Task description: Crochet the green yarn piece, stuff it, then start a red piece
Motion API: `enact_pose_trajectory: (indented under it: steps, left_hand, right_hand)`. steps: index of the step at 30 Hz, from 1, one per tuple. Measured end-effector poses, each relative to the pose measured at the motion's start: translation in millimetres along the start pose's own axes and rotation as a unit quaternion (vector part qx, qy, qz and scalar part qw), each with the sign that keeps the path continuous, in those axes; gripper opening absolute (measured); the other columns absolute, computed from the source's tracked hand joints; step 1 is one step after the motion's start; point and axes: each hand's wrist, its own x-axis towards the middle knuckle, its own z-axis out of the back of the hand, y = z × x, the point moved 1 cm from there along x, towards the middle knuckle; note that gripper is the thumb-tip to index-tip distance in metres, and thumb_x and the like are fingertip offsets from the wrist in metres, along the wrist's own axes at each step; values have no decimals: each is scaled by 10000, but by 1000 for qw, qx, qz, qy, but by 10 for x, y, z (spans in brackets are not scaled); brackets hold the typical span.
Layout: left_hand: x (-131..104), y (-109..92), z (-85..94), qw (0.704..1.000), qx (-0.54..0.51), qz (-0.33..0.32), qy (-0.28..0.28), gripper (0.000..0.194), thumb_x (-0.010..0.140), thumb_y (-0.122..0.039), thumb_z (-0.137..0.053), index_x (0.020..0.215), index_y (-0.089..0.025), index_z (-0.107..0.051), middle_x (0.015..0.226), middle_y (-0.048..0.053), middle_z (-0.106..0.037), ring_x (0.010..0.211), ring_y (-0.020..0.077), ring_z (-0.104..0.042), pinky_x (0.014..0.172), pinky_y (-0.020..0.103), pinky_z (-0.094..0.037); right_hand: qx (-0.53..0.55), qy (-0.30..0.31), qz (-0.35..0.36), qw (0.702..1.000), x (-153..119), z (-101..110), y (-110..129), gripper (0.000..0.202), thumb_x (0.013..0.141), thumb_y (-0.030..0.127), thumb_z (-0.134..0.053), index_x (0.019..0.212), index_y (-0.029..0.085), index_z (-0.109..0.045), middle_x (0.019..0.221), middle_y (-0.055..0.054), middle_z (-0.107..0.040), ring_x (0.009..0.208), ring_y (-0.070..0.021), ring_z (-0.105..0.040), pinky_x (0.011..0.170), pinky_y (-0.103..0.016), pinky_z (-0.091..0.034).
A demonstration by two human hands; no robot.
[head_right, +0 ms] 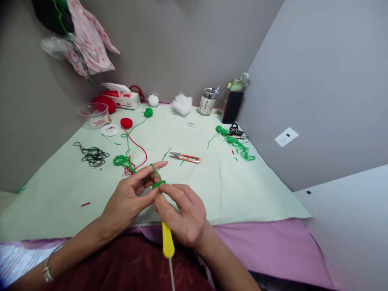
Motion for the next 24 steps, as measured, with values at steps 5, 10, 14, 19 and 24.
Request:
enact_pose_trajectory:
  steps: [5,10,14,19,24]
  left_hand:
    - [-7,-11,1,998,23,-45,-41,437,805,-157,-657,1238,-201,-693,853,-1,-611,843,137,-611,883,283,-532]
    - [-11,-8,-37,999,-40,-9,-30,453,814,-185,-667,1267,-191,-681,871,3,-593,862,137,-618,908,286,-534]
    - [-47,-42,-23,992,-118,45,13,496,840,-240,-690,1332,-208,-634,886,-4,-588,859,135,-618,885,277,-536]
    - [-86,-85,20,996,-92,19,-4,488,862,-255,-723,1341,-270,-631,874,-17,-582,852,125,-574,871,248,-491]
    - [-85,-114,12,978,-189,91,23,650,809,-297,-802,1416,-313,-571,882,-38,-527,607,51,-370,534,173,-344]
  right_hand:
    - [64,-12,-87,994,-37,-31,16,255,934,50,-573,1079,223,-689,1020,-96,-766,876,-187,-722,692,-302,-615]
    - [0,-36,-24,999,-84,-90,9,336,888,26,-634,1166,197,-711,1078,-145,-758,950,-228,-730,734,-327,-629]
    - [32,-80,-48,995,-153,-159,-28,433,909,62,-642,1291,261,-679,1117,-106,-751,962,-225,-733,742,-344,-639]
    - [17,-79,-46,996,-135,-108,3,417,940,106,-620,1314,284,-670,1092,-90,-741,947,-225,-727,754,-350,-643]
    - [-30,-67,-14,997,-84,-56,79,486,915,37,-607,1352,245,-651,1034,-93,-743,959,-228,-722,803,-359,-647]
